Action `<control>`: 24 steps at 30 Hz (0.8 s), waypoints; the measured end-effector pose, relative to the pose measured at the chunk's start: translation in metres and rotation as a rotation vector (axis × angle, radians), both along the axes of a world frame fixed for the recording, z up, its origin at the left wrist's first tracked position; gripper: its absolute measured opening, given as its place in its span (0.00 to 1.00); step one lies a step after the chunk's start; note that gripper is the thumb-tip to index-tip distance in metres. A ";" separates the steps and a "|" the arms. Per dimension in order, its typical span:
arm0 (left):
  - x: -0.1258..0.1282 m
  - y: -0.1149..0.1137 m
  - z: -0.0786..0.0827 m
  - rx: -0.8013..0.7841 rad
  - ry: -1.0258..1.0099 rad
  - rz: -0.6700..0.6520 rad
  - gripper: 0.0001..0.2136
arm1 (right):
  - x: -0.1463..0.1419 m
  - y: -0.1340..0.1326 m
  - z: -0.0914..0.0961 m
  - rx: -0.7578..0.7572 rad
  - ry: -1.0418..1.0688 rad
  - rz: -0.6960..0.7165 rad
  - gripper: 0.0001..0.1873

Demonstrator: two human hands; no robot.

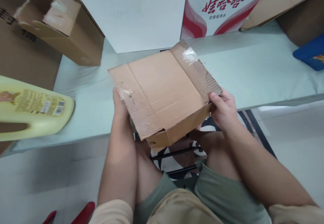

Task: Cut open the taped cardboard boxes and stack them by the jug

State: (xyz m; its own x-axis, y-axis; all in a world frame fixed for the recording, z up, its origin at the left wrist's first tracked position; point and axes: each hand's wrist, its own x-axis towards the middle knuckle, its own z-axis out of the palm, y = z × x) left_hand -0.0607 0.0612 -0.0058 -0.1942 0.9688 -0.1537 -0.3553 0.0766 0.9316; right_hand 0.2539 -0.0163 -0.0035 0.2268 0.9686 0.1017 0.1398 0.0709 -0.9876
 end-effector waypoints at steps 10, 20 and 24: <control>0.012 -0.012 0.027 0.110 -0.145 0.131 0.12 | 0.011 0.014 -0.015 0.070 -0.087 -0.190 0.32; 0.025 -0.023 0.045 0.363 -0.337 -0.074 0.18 | -0.015 0.003 0.016 -0.265 0.555 0.097 0.30; 0.029 -0.018 0.040 0.218 -0.270 -0.017 0.12 | -0.015 -0.001 0.018 -0.376 0.516 0.112 0.33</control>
